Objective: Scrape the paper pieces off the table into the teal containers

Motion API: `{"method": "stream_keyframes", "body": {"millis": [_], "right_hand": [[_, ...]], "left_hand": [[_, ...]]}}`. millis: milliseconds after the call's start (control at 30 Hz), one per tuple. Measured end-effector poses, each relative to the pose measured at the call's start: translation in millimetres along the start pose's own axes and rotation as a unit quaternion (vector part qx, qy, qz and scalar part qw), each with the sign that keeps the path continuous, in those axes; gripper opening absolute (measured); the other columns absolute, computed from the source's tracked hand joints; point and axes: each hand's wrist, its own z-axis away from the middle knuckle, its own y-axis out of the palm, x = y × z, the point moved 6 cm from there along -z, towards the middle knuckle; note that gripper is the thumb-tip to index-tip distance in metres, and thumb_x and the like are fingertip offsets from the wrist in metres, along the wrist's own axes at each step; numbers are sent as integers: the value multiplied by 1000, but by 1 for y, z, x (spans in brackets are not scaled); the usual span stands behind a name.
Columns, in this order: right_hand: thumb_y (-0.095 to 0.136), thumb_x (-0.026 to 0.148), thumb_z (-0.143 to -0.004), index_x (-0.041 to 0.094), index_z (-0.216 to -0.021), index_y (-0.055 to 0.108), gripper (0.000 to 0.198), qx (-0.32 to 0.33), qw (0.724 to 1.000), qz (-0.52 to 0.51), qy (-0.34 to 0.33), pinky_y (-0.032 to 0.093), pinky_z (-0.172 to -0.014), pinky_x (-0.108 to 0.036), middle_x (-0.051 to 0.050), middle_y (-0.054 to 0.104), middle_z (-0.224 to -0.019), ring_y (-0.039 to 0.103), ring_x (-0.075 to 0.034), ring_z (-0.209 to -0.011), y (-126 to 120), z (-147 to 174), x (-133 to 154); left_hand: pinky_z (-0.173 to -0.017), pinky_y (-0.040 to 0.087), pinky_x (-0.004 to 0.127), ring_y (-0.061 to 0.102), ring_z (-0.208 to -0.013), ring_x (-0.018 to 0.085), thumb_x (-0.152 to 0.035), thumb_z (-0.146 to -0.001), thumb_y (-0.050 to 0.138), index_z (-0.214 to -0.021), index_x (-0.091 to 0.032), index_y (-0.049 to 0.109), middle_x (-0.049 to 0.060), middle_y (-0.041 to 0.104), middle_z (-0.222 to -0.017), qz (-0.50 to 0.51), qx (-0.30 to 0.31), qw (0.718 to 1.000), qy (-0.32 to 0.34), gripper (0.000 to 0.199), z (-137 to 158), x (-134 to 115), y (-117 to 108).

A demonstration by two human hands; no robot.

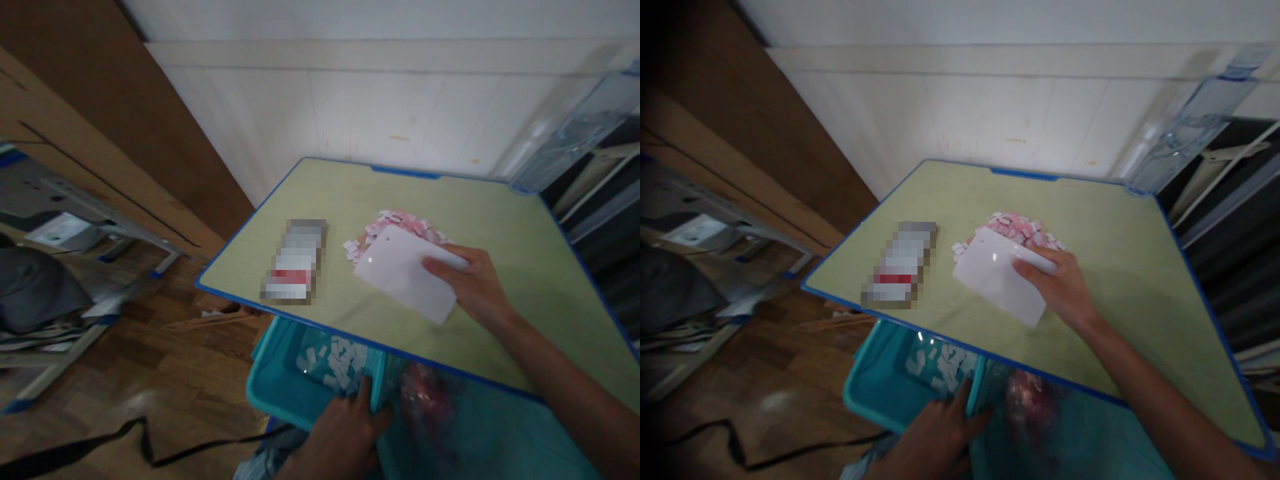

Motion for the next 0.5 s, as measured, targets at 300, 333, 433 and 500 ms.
{"method": "stream_keyframes", "body": {"millis": [300, 333, 433, 500], "right_hand": [[62, 37, -66, 11, -69, 67, 27, 52, 994, 64, 73, 38, -41, -23, -5, 64, -59, 55, -14, -48, 3, -8, -10], [63, 38, -65, 11, -69, 66, 28, 55, 993, 55, 84, 38, -40, -23, -5, 63, -58, 55, -14, -47, -2, -9, -14], [66, 37, -61, 10, -70, 67, 28, 54, 991, 26, 123, 38, -39, -23, -5, 63, -57, 55, -14, -45, -18, -10, -23], [67, 36, -62, 11, -73, 68, 27, 47, 991, 16, 121, 39, -39, -23, -5, 64, -59, 55, -13, -45, -27, -9, -22]], "left_hand": [[-65, 49, 43, 59, -80, 27, -31, -76, 54, -119, -33, 42, 18, 34, -130, 1, -16, 1000, 0, 45, 0, 1, 2], [-66, 49, 43, 59, -81, 27, -30, -76, 54, -119, -32, 42, 18, 33, -131, 0, -15, 1000, -1, 45, 0, 1, 2], [-67, 49, 42, 59, -82, 27, -32, -76, 54, -119, -31, 42, 18, 33, -130, 2, -10, 1000, -3, 44, 0, 1, 1], [-67, 49, 43, 59, -83, 28, -32, -78, 51, -119, -30, 42, 18, 34, -129, 3, -7, 1000, 0, 42, 0, 0, 0]]}}
